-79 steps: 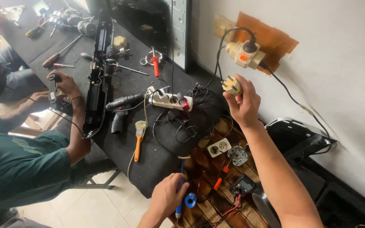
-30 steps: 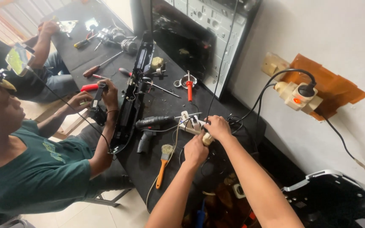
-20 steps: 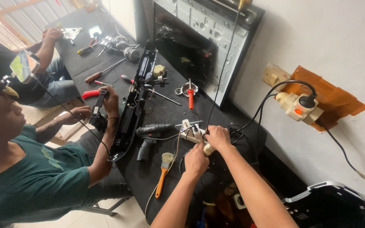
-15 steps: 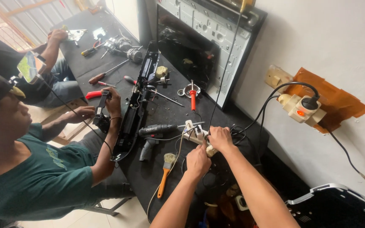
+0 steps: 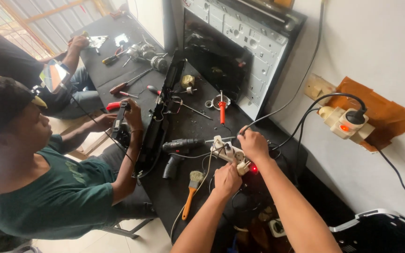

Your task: Soldering components onto a circuit board and testing it with a multimeter as part of a radio repair.

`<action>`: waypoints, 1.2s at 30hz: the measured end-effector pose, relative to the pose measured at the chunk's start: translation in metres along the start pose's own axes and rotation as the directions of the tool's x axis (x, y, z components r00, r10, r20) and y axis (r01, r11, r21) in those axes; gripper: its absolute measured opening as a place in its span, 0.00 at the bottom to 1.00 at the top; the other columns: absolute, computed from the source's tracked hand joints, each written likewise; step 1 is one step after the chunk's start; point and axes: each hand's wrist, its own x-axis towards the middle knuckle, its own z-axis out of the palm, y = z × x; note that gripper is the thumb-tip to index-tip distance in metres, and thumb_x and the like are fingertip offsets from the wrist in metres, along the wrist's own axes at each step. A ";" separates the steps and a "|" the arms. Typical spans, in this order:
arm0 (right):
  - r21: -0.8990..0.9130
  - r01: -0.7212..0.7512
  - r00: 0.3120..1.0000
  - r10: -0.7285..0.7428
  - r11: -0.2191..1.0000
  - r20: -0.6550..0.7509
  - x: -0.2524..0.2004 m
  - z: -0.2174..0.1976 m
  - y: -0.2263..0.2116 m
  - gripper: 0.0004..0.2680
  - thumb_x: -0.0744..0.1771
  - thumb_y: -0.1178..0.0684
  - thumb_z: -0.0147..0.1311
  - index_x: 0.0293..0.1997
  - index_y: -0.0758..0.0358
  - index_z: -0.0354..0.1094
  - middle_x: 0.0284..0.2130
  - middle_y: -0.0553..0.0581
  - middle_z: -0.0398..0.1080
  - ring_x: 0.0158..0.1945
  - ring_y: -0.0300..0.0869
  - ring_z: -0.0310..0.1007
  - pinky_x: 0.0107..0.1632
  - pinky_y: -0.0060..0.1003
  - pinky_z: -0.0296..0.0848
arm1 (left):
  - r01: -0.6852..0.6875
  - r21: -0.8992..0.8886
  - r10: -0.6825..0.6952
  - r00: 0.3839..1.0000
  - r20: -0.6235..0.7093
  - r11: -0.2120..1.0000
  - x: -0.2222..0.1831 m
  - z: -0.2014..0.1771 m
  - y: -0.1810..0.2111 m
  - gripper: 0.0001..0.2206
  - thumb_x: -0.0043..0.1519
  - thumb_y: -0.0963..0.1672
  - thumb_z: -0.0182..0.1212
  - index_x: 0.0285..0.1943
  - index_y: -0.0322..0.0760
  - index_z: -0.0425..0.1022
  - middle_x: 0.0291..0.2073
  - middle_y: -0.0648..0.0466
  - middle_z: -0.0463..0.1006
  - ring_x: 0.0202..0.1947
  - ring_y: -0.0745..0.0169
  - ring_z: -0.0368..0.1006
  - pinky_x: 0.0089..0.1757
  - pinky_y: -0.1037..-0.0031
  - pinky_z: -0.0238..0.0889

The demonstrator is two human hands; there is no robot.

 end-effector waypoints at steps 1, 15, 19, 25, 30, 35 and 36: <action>-0.004 -0.009 1.000 0.009 1.000 -0.004 0.010 -0.005 0.004 0.10 0.68 0.45 0.51 0.48 0.57 0.73 0.39 0.64 0.79 0.48 0.62 0.79 0.53 0.58 0.75 | -0.008 -0.005 0.008 1.000 0.005 1.000 0.006 0.001 -0.002 0.27 0.49 0.45 0.53 0.61 0.41 0.74 0.34 0.50 0.80 0.35 0.40 0.80 0.35 0.49 0.70; -0.389 -0.173 0.908 0.300 0.905 0.294 -0.037 -0.017 -0.008 0.23 0.62 0.33 0.54 0.51 0.62 0.77 0.50 0.65 0.77 0.58 0.58 0.75 0.57 0.53 0.74 | -0.023 0.186 -0.019 0.975 0.220 0.982 0.003 -0.023 0.012 0.31 0.56 0.46 0.49 0.73 0.37 0.65 0.38 0.52 0.83 0.40 0.45 0.81 0.44 0.51 0.69; -0.410 -0.172 0.935 0.279 0.896 0.218 -0.038 -0.005 0.002 0.20 0.62 0.36 0.55 0.46 0.61 0.79 0.44 0.64 0.79 0.54 0.59 0.78 0.54 0.54 0.76 | -0.024 0.188 -0.021 0.972 0.235 0.982 0.011 0.002 0.010 0.31 0.57 0.45 0.45 0.73 0.30 0.63 0.35 0.50 0.83 0.39 0.44 0.81 0.45 0.51 0.66; -0.407 -0.138 0.938 0.251 0.903 0.241 -0.048 -0.023 -0.013 0.19 0.63 0.39 0.51 0.44 0.67 0.78 0.44 0.69 0.79 0.53 0.61 0.78 0.54 0.55 0.76 | -0.040 0.227 -0.011 0.976 0.218 0.973 0.012 0.004 0.015 0.33 0.53 0.44 0.47 0.72 0.26 0.63 0.27 0.51 0.82 0.32 0.47 0.81 0.41 0.53 0.64; -0.404 -0.053 0.952 0.169 0.913 0.256 -0.048 -0.023 -0.007 0.18 0.62 0.41 0.53 0.43 0.69 0.79 0.41 0.72 0.79 0.51 0.64 0.78 0.52 0.57 0.76 | -0.058 0.237 -0.007 0.964 0.267 0.970 0.012 -0.008 0.025 0.28 0.56 0.42 0.46 0.68 0.21 0.66 0.29 0.53 0.84 0.34 0.49 0.82 0.42 0.54 0.61; -0.393 -0.082 0.944 0.198 0.916 0.265 -0.046 -0.027 -0.008 0.19 0.63 0.41 0.52 0.43 0.69 0.78 0.43 0.71 0.78 0.52 0.65 0.77 0.54 0.57 0.75 | -0.083 0.260 0.012 0.965 0.264 0.962 0.014 0.004 0.023 0.28 0.57 0.41 0.45 0.68 0.18 0.64 0.28 0.53 0.83 0.33 0.49 0.81 0.41 0.55 0.59; -0.397 -0.077 0.945 0.194 0.915 0.264 -0.045 -0.027 -0.009 0.19 0.63 0.41 0.52 0.43 0.69 0.78 0.43 0.71 0.78 0.52 0.65 0.77 0.54 0.57 0.75 | -0.087 0.271 0.015 0.966 0.260 0.959 0.016 0.008 0.022 0.28 0.57 0.41 0.45 0.68 0.18 0.64 0.28 0.53 0.83 0.32 0.49 0.81 0.40 0.55 0.59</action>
